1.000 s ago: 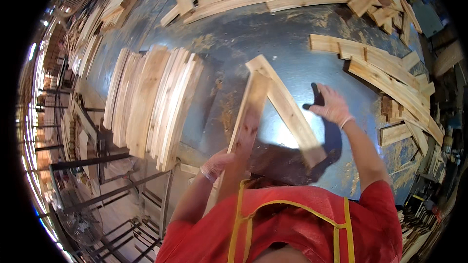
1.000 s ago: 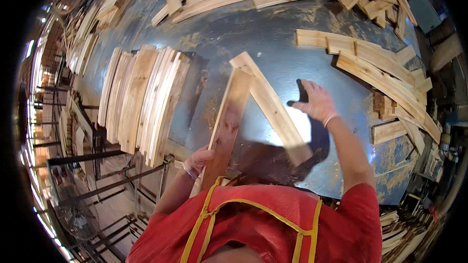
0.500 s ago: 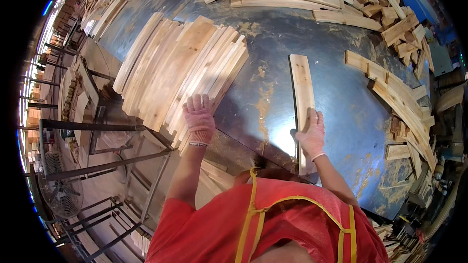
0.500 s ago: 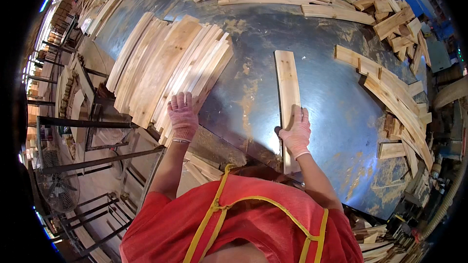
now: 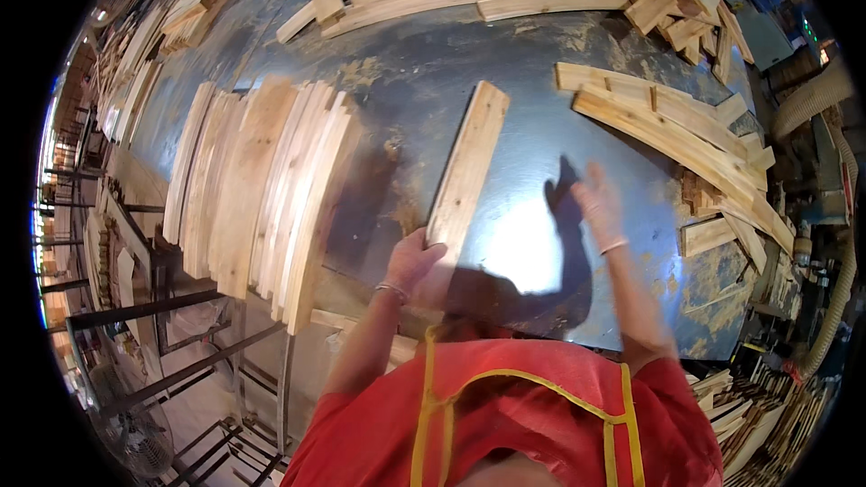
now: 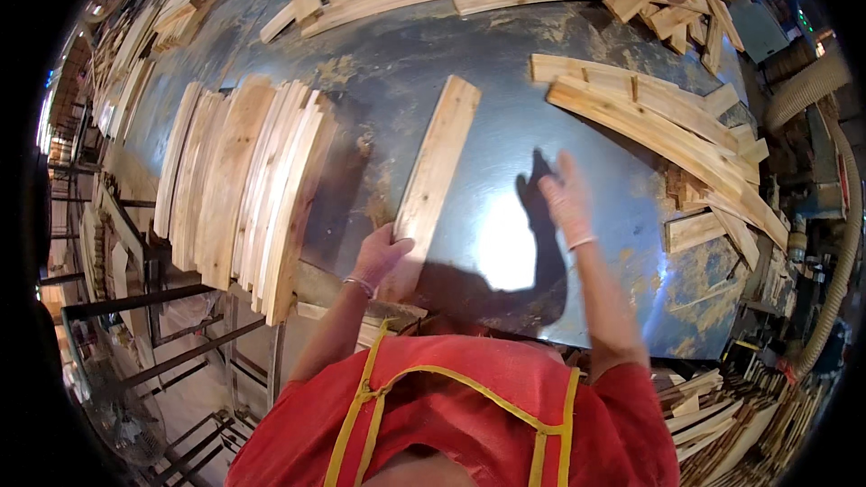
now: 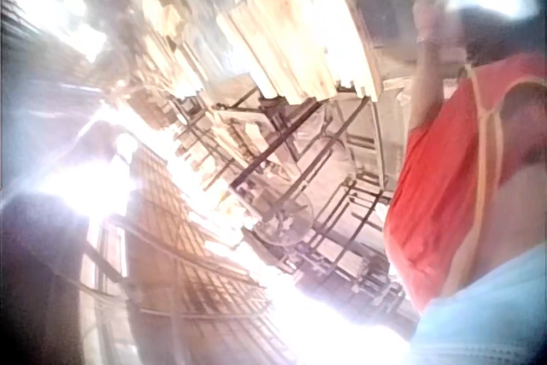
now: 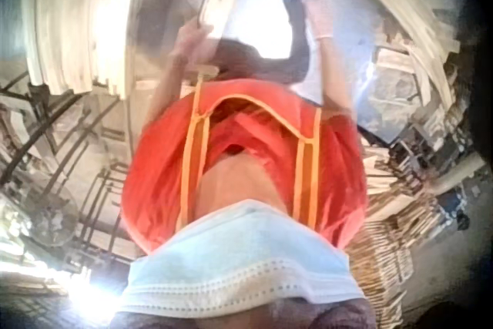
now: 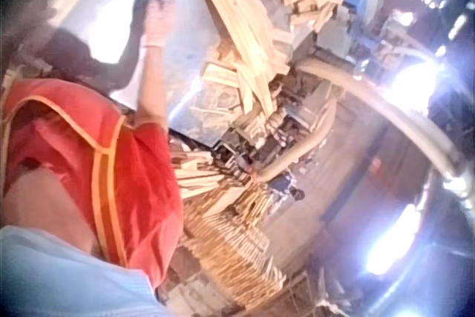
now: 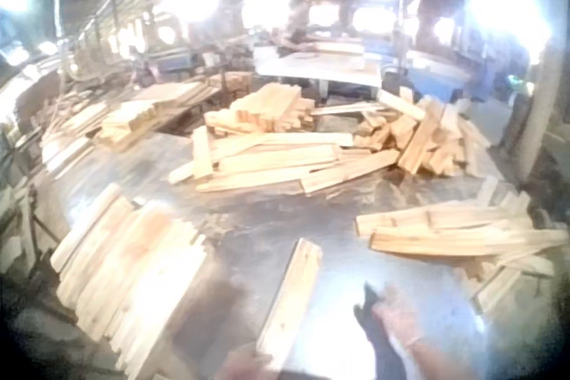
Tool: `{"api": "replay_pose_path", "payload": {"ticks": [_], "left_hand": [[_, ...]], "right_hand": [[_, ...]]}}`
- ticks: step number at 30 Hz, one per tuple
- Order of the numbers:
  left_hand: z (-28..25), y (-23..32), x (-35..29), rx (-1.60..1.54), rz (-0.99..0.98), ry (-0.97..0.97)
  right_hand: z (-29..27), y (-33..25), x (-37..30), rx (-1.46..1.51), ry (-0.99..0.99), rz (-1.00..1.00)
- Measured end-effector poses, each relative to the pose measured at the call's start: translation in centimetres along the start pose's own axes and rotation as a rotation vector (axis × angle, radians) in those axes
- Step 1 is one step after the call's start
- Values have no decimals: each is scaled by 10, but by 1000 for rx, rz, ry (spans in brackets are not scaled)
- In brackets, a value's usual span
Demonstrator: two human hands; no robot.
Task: The person repeatedly picks up wooden planks from a pile on a metal table and stacks them into a neat pile. The person uses both hands to handle the planks, aligning them as they stack. The task continues throughout the clip with the stack growing in size.
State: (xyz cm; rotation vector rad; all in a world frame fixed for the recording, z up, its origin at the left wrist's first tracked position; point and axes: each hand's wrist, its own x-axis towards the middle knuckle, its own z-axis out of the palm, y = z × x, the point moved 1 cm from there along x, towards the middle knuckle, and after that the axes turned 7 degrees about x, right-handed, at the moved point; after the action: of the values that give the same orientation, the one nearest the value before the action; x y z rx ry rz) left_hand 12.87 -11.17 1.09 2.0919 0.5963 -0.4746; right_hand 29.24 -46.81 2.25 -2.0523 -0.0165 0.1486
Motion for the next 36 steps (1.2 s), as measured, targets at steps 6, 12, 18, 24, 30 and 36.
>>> {"api": "replay_pose_path", "payload": {"ticks": [6,12,18,24,30,36], "left_hand": [[11,-40,25,-145,-35,-63],[-6,-38,29,-567,-167,-246],[-13,-19,-5,-450,59,-29],[-96,-60,-62,390,17,455],[-145,-121,-86,-241,-64,154],[-164,-86,-121,-702,65,106]], "right_hand": [[-131,-52,144,-1213,-143,-97],[-79,-71,165,-494,-697,324],[9,-12,43,646,-739,635],[116,12,-27,1049,-649,766],[212,-54,-66,901,-497,719],[345,-107,-78,262,-683,501]]}}
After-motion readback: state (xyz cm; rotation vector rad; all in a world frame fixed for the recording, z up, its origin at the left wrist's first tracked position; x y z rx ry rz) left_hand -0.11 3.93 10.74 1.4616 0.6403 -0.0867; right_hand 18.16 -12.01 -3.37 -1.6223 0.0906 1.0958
